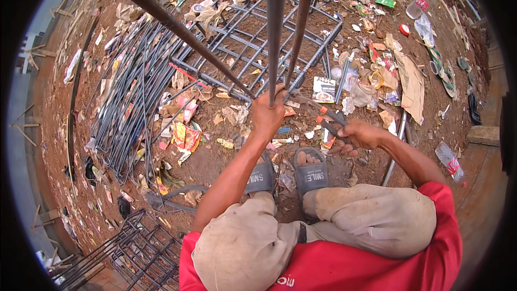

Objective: The person assembles a rebar cage by hand, using wire and pliers to secure metal rods together. They move a small metal cage into position and twist wire around the joints to secure the structure.

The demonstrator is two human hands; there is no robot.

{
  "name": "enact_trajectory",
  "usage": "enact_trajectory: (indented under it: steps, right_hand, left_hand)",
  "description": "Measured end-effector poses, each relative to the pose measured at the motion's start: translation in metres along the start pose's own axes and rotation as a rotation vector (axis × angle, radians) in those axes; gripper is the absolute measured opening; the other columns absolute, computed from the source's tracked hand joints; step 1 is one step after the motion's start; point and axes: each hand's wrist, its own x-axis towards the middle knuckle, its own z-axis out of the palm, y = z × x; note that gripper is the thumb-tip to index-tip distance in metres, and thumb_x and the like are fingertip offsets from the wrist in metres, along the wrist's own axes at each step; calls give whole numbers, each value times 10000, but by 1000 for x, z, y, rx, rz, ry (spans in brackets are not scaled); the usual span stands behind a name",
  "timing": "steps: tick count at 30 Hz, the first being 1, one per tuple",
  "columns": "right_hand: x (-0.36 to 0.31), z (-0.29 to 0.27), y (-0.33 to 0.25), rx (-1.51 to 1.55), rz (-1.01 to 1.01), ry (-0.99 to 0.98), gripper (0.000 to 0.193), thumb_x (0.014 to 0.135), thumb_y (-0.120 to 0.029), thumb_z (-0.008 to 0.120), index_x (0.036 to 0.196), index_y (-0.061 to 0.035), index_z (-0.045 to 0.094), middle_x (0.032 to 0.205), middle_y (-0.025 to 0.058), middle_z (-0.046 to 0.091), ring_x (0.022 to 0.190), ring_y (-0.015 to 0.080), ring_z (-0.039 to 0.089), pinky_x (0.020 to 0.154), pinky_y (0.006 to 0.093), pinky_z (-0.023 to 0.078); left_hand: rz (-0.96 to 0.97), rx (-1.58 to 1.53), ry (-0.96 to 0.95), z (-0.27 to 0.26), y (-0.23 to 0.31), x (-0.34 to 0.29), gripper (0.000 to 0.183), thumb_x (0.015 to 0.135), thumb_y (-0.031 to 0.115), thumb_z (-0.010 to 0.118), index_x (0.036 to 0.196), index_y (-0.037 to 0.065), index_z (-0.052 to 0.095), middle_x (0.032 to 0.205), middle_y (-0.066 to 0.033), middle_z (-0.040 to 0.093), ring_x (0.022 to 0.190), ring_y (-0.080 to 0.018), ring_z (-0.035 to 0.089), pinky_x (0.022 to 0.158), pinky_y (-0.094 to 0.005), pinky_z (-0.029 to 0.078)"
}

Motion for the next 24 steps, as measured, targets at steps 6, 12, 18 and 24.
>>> enact_trajectory:
  steps: [6,12,18,24]
  right_hand:
    - [2,4,-4,583,183,-318,384,875,-273,621,1160,-23,561,796,-2,535,636,114,484,521,295,397]
    - [7,3,-11,500,165,-371,361,902,-223,558,1203,-25,540,842,71,587,684,187,534,633,391,482]
    - [0,12,-25,567,331,-390,318,927,-282,522,1115,-29,563,791,47,551,648,179,504,634,382,466]
    - [3,54,-22,435,364,-69,262,953,-321,527,786,-148,422,650,-55,314,525,92,297,505,280,277]
  left_hand:
    - [-28,-37,16,-2,-3,-2,213,905,91,629,1103,47,695,766,-165,695,662,-188,675,603,-335,498]
    - [-142,-27,-41,-4,6,-2,164,904,44,630,1048,-3,691,922,-133,719,820,-187,689,719,-315,518]
    - [-115,-15,-33,-6,7,-3,175,899,39,628,1059,7,690,926,-135,721,803,-194,693,705,-316,521]
    - [-118,7,-39,-2,3,-3,194,905,40,612,1079,1,688,911,-137,726,756,-166,683,658,-307,516]
